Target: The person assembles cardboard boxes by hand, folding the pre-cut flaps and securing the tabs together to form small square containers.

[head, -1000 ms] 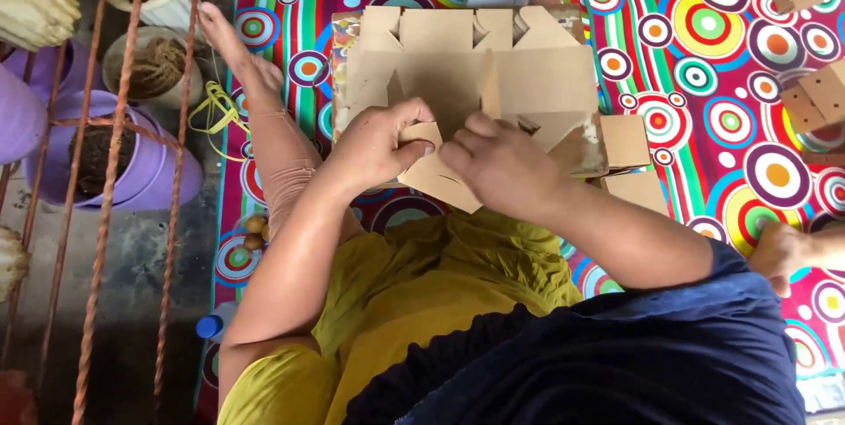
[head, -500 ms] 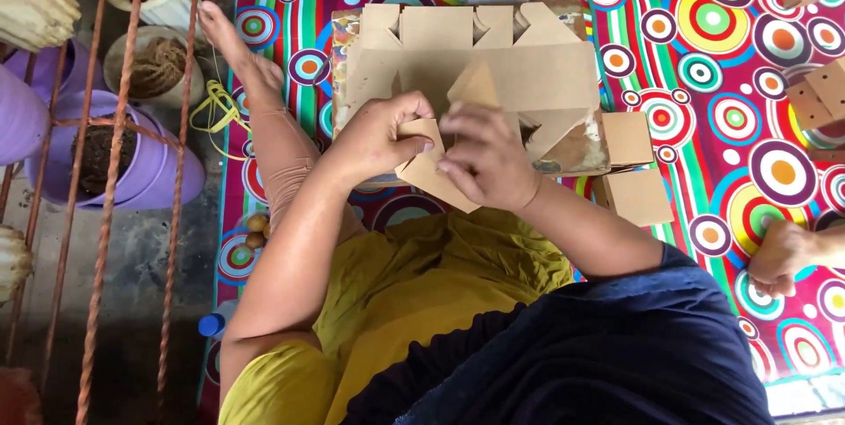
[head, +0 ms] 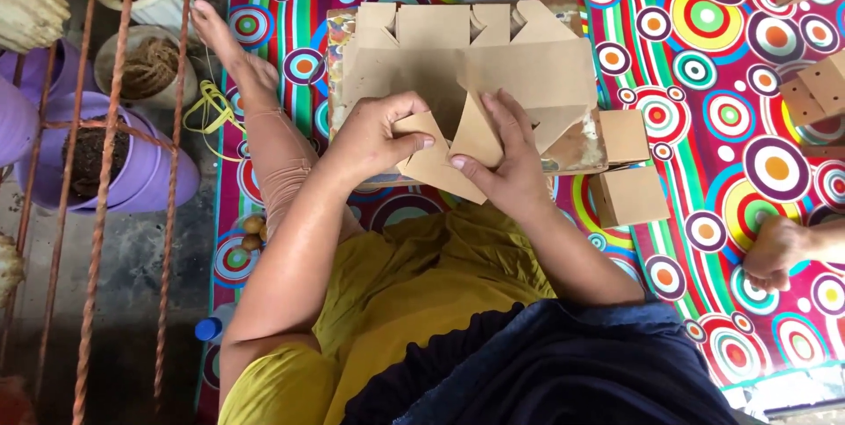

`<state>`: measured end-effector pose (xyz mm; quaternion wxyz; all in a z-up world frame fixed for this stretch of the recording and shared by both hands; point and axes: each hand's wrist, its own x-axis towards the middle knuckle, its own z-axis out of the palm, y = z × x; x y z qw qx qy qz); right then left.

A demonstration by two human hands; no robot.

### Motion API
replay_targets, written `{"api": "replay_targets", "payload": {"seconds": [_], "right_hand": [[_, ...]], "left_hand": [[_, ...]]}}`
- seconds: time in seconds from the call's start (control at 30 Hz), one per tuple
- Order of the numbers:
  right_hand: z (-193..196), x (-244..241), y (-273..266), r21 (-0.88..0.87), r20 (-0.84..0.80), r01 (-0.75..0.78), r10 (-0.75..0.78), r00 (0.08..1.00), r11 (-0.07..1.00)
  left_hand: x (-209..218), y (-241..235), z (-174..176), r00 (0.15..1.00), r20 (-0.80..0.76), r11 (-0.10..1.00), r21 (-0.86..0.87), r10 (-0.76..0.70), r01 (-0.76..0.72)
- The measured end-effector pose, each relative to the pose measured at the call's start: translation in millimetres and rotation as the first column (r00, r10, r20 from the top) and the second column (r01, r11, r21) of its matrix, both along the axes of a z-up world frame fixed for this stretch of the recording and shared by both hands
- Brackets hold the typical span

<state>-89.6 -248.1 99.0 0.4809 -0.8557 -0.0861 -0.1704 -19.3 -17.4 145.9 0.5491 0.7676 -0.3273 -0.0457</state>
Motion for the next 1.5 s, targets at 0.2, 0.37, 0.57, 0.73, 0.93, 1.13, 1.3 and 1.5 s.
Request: {"api": "replay_targets", "payload": {"seconds": [0.2,0.37,0.57,0.73,0.93,1.13,1.3,1.5], "right_hand": [[-13.8,17.0,2.3,-0.016,0.176,-0.013,0.016,0.984,1.000],[-19.2,19.9,5.3,-0.059,0.217,0.011,0.002,0.976,0.998],[-14.8,29.6,11.6,-0.259,0.262,0.044,0.027,0.965,0.965],[-40.1,37.7,11.8,-0.376,0.273,0.046,0.063,0.960,0.925],[-66.7,45.7,15.6,-0.396,0.381,0.048,0.116,0.917,0.917],[-70.9,46.6,16.1,-0.395,0.471,0.059,0.147,0.870,0.917],[-68.4,44.9,19.9,-0.440,0.486,0.004,0.234,0.842,0.898],[-70.1,47.0,18.0,-0.172,0.437,-0.179,0.238,0.868,0.969]], "left_hand": [[-5.0,-9.6,9.4,0.947,0.321,0.965,0.245,0.005,-0.088],[0.5,-7.7,-0.8,0.944,0.328,0.948,0.283,0.047,-0.145],[9.2,-6.5,-28.0,0.915,0.401,0.909,0.397,-0.045,-0.129],[13.0,0.1,-62.5,0.912,0.407,0.899,0.416,-0.047,-0.140],[2.8,2.2,-95.8,0.908,0.387,0.950,0.193,0.158,-0.247],[-8.4,-1.1,-141.6,0.915,0.236,0.920,-0.302,0.327,-0.251],[-16.8,-7.4,-154.4,0.917,-0.197,0.655,-0.650,0.346,-0.386],[0.1,-9.0,-166.9,0.875,-0.378,0.679,-0.559,0.302,-0.476]]}}
